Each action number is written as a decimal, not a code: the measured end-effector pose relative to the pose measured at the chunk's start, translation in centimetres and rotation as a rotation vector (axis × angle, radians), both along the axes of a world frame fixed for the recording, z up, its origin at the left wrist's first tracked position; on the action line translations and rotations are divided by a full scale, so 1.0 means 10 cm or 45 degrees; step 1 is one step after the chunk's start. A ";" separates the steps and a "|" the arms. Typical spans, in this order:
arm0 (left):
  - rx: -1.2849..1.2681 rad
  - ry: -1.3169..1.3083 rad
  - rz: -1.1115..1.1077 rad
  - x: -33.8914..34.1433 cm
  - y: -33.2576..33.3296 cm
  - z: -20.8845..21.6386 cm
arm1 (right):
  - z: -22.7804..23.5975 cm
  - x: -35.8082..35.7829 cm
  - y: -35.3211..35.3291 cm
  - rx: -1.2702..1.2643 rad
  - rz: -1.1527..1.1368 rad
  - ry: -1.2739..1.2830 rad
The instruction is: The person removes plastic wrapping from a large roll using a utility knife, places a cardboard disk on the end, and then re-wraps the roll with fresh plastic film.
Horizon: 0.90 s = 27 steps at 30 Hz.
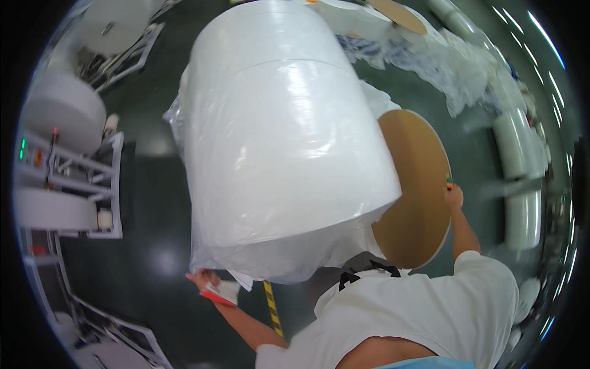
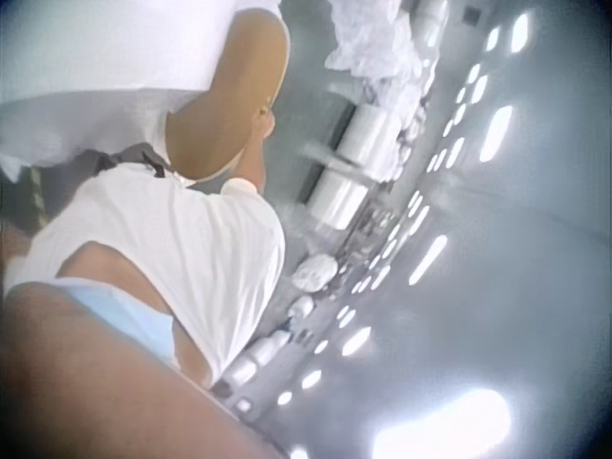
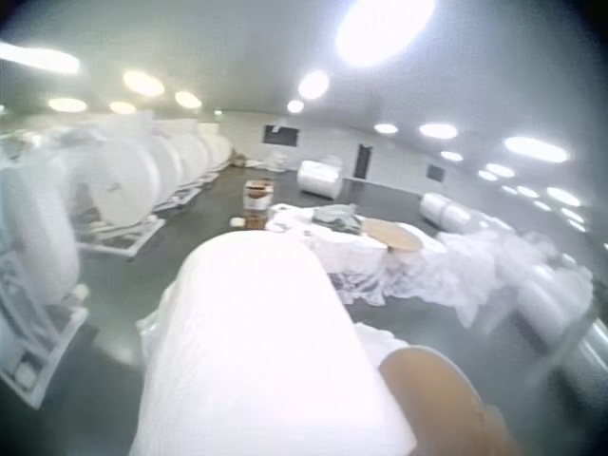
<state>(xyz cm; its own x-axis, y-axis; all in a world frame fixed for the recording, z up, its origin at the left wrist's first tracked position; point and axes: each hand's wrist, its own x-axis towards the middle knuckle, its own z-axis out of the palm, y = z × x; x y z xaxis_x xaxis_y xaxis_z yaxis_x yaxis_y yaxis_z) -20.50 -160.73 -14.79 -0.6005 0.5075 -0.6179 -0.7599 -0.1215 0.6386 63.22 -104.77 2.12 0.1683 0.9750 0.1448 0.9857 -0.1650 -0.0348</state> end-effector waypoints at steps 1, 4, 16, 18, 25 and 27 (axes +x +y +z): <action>-0.196 -0.016 0.034 0.26 0.04 0.15 | 0.00 0.17 0.11 0.043 -0.003 -0.001; -0.333 -0.072 -0.223 1.01 0.48 0.46 | -0.04 0.70 0.09 0.052 -0.107 0.043; -0.659 0.418 0.119 2.95 3.23 1.82 | -0.09 1.73 0.47 -0.015 -0.348 0.167; -0.506 0.369 0.190 2.64 3.07 1.60 | -0.07 1.77 0.51 -0.008 -0.393 0.188; -0.770 0.370 0.071 1.46 2.40 1.25 | -0.17 1.88 0.51 0.042 -0.354 0.120; -0.839 0.437 0.106 1.04 2.18 1.07 | -0.22 1.92 0.54 0.016 -0.339 0.105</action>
<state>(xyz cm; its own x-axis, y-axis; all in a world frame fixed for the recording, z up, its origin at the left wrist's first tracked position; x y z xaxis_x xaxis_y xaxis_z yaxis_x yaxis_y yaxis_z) -10.13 -138.96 -4.08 -0.8345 0.0416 -0.5494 -0.5098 0.3200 0.7985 82.38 -99.40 -0.03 0.4301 0.8931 0.1320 0.9014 -0.4168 -0.1171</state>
